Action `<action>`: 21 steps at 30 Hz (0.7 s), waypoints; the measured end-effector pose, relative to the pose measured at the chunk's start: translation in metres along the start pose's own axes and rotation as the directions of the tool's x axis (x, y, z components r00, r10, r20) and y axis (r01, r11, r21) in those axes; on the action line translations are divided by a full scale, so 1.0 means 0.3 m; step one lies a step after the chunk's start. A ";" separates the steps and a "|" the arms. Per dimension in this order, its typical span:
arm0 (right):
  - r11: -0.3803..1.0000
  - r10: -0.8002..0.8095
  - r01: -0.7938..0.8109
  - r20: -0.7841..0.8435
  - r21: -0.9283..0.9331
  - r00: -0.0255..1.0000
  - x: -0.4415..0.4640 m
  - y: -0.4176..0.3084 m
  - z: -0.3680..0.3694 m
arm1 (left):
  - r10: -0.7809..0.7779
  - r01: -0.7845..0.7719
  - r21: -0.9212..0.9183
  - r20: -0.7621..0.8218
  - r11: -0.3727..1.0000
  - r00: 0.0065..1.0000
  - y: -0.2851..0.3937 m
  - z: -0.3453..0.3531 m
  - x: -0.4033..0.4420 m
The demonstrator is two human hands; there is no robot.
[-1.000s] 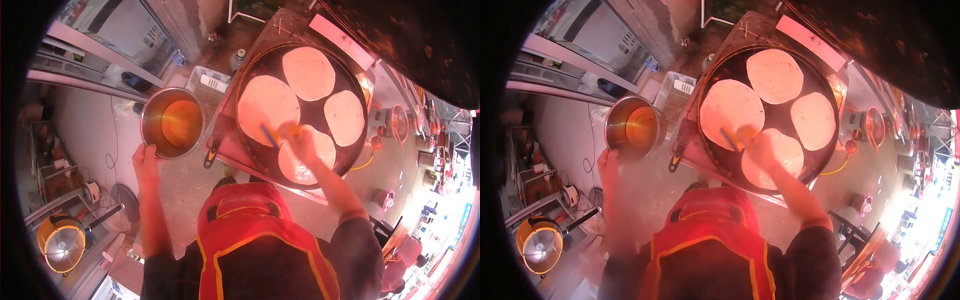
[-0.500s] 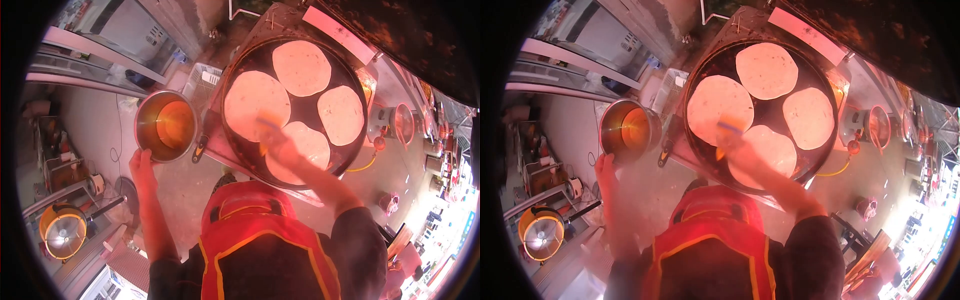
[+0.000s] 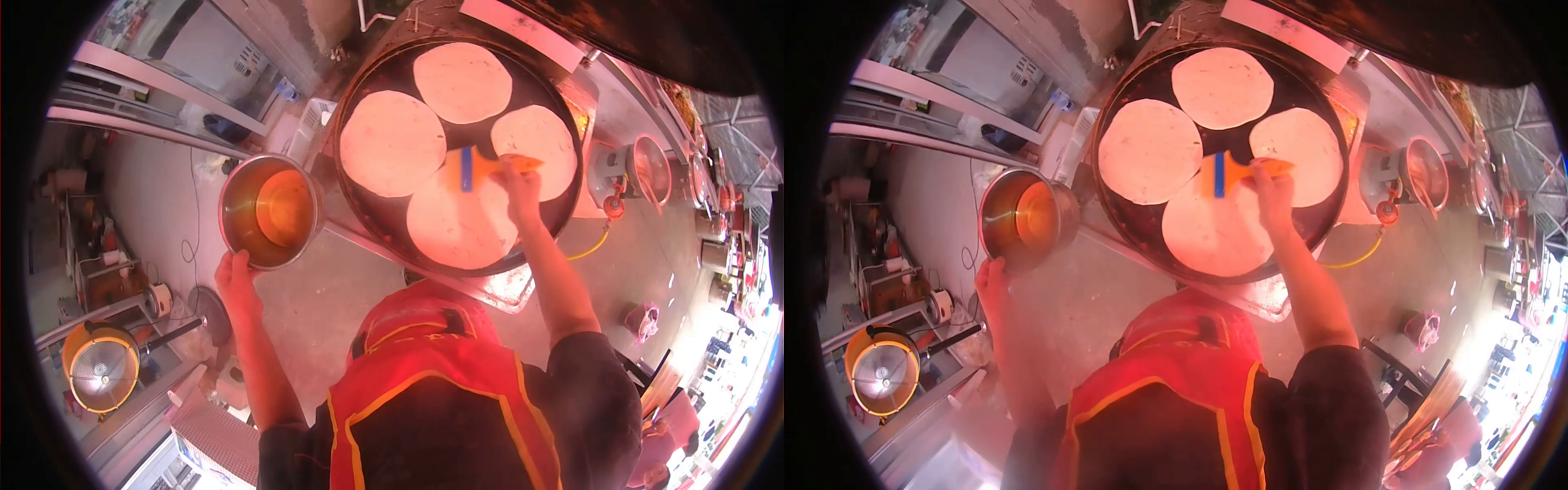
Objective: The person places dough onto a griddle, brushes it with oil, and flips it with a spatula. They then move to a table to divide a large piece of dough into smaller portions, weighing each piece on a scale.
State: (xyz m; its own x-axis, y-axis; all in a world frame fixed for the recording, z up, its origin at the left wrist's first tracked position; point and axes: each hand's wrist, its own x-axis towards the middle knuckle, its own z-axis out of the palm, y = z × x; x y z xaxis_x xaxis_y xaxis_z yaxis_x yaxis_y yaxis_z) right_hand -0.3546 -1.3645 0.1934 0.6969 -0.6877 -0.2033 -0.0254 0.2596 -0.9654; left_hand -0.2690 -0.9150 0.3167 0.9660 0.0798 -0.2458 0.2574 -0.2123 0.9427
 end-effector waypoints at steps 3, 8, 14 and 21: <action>0.994 -0.007 0.001 -0.052 -0.111 0.999 -0.037 0.058 -0.119 | 0.038 -0.037 -0.024 0.041 0.999 0.998 -0.014 0.025 -0.081; 0.973 -0.187 0.203 -0.134 0.110 0.973 -0.213 -0.243 -0.234 | 0.093 -0.111 0.142 0.124 0.984 0.988 -0.005 0.085 -0.221; 0.962 -0.261 0.222 0.300 0.158 0.917 -0.525 -0.498 -0.040 | 0.197 -0.288 0.219 0.360 0.932 0.912 -0.044 0.241 -0.381; 0.887 -0.219 0.373 0.463 -0.271 0.859 -0.575 -0.400 -0.064 | 0.069 -0.108 0.077 0.401 0.991 0.913 -0.077 0.454 -0.540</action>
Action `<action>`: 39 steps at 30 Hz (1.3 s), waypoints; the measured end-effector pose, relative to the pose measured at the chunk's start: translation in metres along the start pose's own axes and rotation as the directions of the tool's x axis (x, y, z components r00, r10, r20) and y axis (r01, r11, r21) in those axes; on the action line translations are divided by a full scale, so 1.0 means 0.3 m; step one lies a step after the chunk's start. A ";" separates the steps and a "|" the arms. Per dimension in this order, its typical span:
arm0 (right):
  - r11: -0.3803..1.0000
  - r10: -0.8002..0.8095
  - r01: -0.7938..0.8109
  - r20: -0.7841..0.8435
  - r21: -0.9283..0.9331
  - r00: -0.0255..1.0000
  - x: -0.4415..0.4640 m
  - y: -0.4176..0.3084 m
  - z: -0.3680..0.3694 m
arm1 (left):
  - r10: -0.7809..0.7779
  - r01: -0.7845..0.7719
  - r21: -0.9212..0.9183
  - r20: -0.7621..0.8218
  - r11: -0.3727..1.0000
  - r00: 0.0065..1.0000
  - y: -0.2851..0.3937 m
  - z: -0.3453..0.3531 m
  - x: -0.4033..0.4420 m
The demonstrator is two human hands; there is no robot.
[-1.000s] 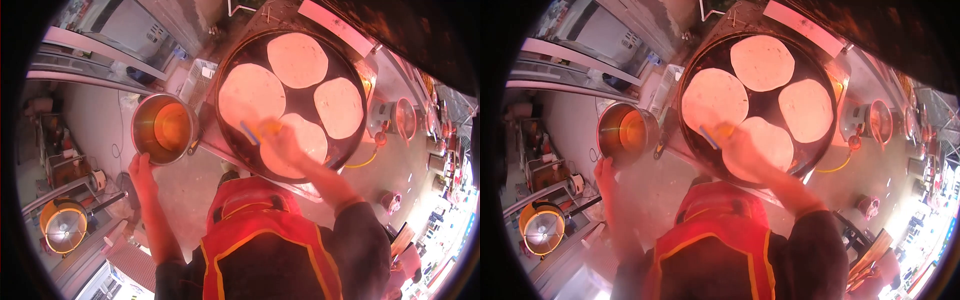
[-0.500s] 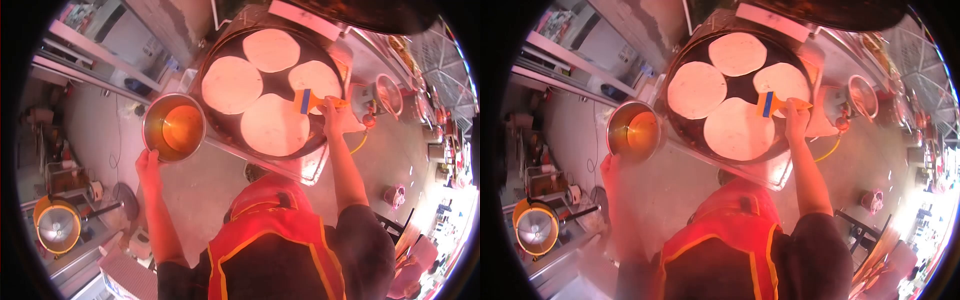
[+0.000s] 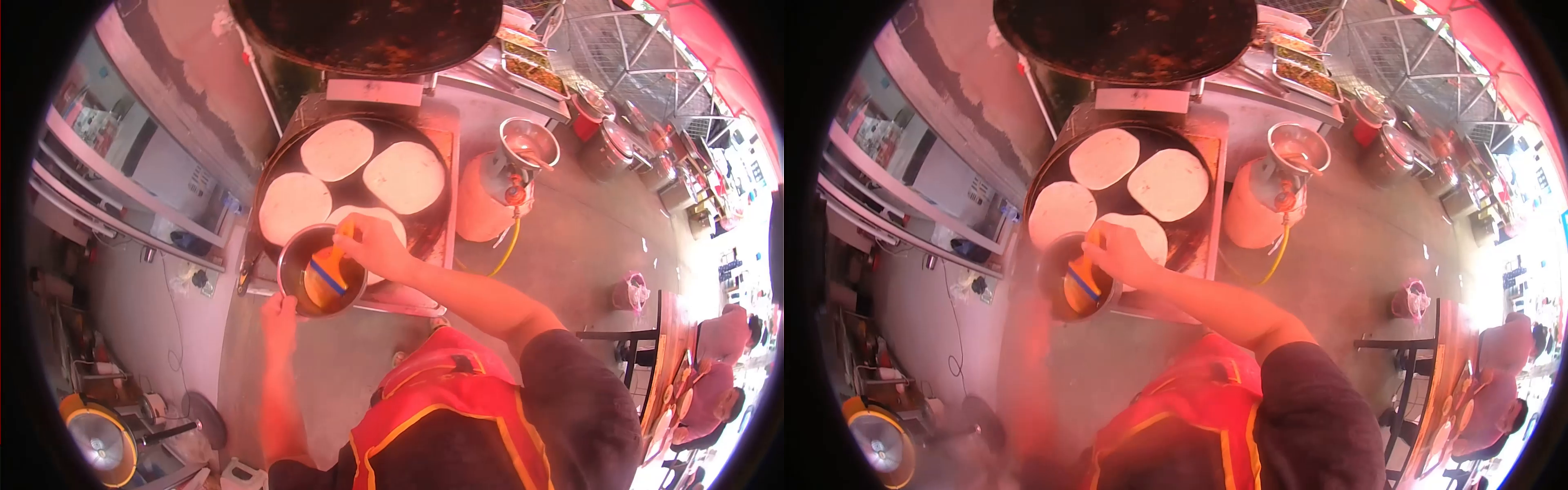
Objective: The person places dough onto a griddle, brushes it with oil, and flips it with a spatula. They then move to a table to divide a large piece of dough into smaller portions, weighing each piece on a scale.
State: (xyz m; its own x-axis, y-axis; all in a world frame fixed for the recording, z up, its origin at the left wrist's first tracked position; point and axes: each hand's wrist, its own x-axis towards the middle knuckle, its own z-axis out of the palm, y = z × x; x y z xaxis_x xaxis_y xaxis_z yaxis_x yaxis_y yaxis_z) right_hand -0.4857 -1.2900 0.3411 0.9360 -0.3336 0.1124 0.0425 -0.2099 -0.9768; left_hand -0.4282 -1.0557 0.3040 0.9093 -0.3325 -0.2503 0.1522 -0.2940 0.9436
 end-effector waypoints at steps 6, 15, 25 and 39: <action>0.941 -0.235 0.187 -0.149 -0.282 0.960 0.021 -0.025 -0.520 | -0.016 0.014 -0.057 -0.039 0.998 0.999 -0.011 0.123 -0.011; 0.653 -0.191 -0.300 -0.534 -0.695 0.824 0.668 0.879 -1.703 | -0.112 0.016 -0.180 -0.540 0.984 0.834 0.072 0.417 -0.043; 0.164 -0.211 -0.307 -0.337 -0.937 0.917 1.132 1.044 -1.962 | -0.226 0.154 -0.167 -0.787 0.974 0.574 0.232 0.666 -0.095; 0.948 0.012 -0.126 -0.366 -0.292 0.931 0.355 0.619 -1.659 | -0.238 -0.008 -0.322 -0.716 0.947 0.657 0.059 0.528 -0.170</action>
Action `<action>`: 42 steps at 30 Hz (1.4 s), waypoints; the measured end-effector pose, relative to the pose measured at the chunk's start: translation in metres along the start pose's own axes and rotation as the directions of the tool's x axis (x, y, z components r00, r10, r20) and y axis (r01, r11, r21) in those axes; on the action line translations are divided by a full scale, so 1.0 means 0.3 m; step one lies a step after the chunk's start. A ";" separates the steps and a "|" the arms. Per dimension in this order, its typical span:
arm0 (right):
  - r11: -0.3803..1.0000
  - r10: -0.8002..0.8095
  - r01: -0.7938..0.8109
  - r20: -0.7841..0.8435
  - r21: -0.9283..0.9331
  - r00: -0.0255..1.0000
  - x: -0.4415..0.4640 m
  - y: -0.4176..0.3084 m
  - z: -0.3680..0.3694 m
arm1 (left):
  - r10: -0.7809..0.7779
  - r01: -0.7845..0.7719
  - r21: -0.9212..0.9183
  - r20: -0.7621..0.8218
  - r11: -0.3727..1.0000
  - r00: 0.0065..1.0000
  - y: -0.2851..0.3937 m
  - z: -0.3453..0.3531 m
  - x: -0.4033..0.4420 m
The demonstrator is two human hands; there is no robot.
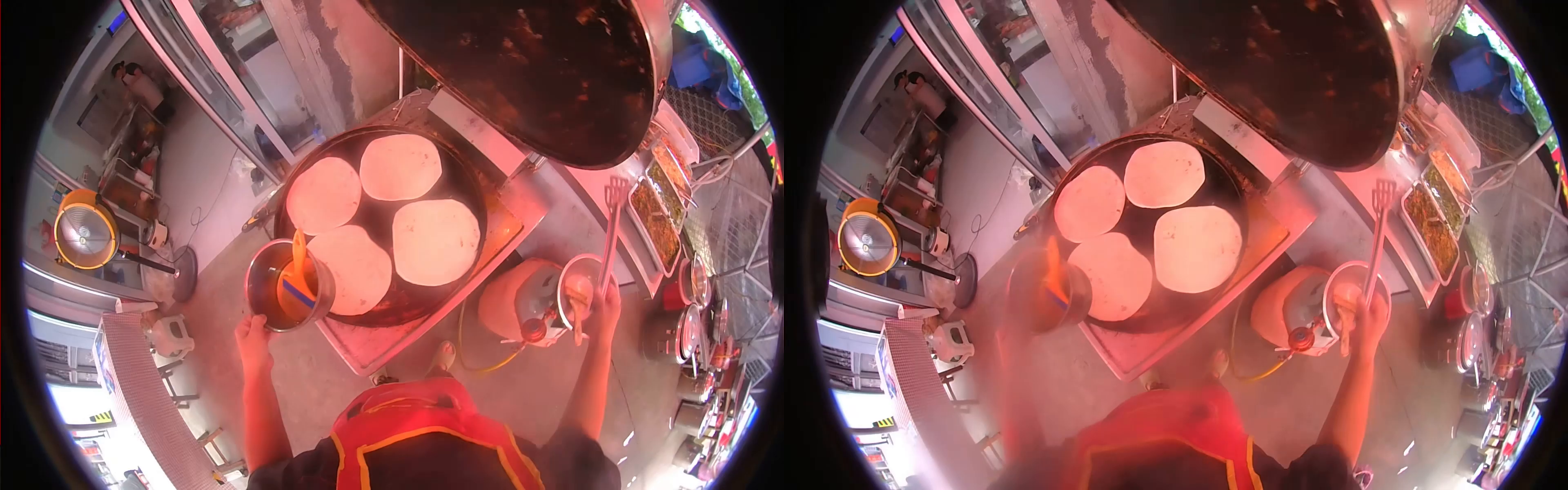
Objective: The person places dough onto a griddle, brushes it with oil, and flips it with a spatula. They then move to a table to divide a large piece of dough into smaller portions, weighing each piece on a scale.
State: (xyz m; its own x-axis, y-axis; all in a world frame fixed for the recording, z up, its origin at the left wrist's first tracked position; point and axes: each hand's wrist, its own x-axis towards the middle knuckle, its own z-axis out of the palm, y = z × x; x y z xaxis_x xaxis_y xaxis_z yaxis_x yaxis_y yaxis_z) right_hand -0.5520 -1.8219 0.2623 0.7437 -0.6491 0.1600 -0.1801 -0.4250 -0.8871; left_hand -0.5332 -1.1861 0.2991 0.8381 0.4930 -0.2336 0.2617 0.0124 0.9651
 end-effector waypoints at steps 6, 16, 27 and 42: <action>0.794 0.329 -0.517 0.490 0.320 0.807 -0.571 -0.186 0.066 | 0.032 -0.032 0.009 0.039 0.999 0.999 0.035 -0.108 0.084; 0.914 0.136 -0.342 0.632 0.216 0.763 -0.410 -0.455 0.572 | 0.043 -0.043 0.007 0.002 0.999 0.999 -0.023 -0.317 0.168; 0.856 0.472 -0.447 0.747 -0.260 0.468 0.262 -0.217 0.636 | -0.041 0.046 0.014 -0.278 0.999 0.960 -0.024 -0.249 -0.028; 0.830 0.344 -0.557 0.809 -0.025 0.476 0.311 -0.202 1.253 | -0.080 0.102 0.038 -0.380 0.994 0.921 -0.021 -0.136 -0.161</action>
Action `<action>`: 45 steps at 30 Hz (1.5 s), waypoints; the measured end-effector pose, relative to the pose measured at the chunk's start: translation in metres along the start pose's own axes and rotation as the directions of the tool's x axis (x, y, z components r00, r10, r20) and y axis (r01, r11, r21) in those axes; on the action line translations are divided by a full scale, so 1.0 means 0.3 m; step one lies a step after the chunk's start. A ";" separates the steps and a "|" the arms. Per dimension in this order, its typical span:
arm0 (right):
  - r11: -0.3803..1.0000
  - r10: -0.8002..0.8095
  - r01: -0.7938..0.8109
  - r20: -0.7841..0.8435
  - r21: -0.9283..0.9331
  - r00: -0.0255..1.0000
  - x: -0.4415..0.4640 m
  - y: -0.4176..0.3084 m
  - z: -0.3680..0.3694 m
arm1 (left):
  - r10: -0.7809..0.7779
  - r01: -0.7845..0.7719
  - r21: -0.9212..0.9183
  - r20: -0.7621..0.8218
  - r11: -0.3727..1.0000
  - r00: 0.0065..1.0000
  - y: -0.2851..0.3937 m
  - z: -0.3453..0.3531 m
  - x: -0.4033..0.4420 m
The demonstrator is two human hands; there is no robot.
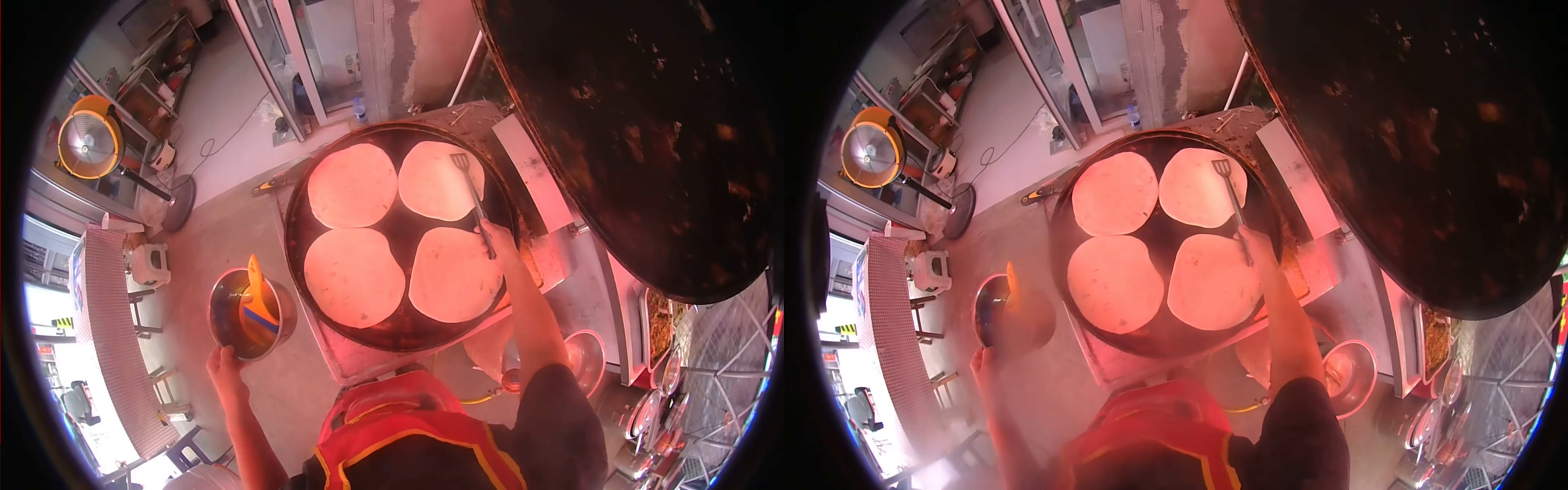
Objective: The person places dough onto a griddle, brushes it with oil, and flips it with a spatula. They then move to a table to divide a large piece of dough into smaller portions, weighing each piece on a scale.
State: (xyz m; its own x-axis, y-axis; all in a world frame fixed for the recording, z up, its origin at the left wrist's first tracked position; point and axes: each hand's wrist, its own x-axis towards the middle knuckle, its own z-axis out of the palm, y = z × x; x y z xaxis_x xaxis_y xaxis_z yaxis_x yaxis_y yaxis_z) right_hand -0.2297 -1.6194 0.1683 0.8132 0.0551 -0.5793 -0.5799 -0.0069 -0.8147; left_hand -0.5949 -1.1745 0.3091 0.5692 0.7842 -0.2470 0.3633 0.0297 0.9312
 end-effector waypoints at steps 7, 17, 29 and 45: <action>0.715 -0.545 0.404 -0.093 -0.570 0.833 -0.170 -0.117 0.015 | 0.000 0.001 -0.058 0.019 0.998 1.000 -0.011 0.006 0.051; -0.135 -0.707 0.224 0.252 -0.965 0.661 -0.352 0.096 0.140 | 0.007 -0.002 -0.063 0.071 0.998 0.997 -0.037 -0.035 0.115; 0.973 0.163 -0.134 0.149 -0.189 0.975 -0.625 0.099 0.154 | -0.006 0.015 -0.093 0.094 0.996 0.996 -0.052 -0.081 0.147; 0.982 -0.022 -0.019 0.219 0.187 0.976 -0.034 0.090 0.674 | -0.084 0.064 -0.104 -0.197 0.992 0.977 -0.033 -0.169 0.047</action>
State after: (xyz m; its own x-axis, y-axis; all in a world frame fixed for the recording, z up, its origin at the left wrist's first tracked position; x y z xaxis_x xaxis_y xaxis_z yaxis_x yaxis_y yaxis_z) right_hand -0.2634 -1.4181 0.1575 0.7956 0.2722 -0.5412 -0.5945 0.1785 -0.7841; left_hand -0.6278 -1.1323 0.3100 0.3802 0.8856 -0.2669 0.3201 0.1447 0.9363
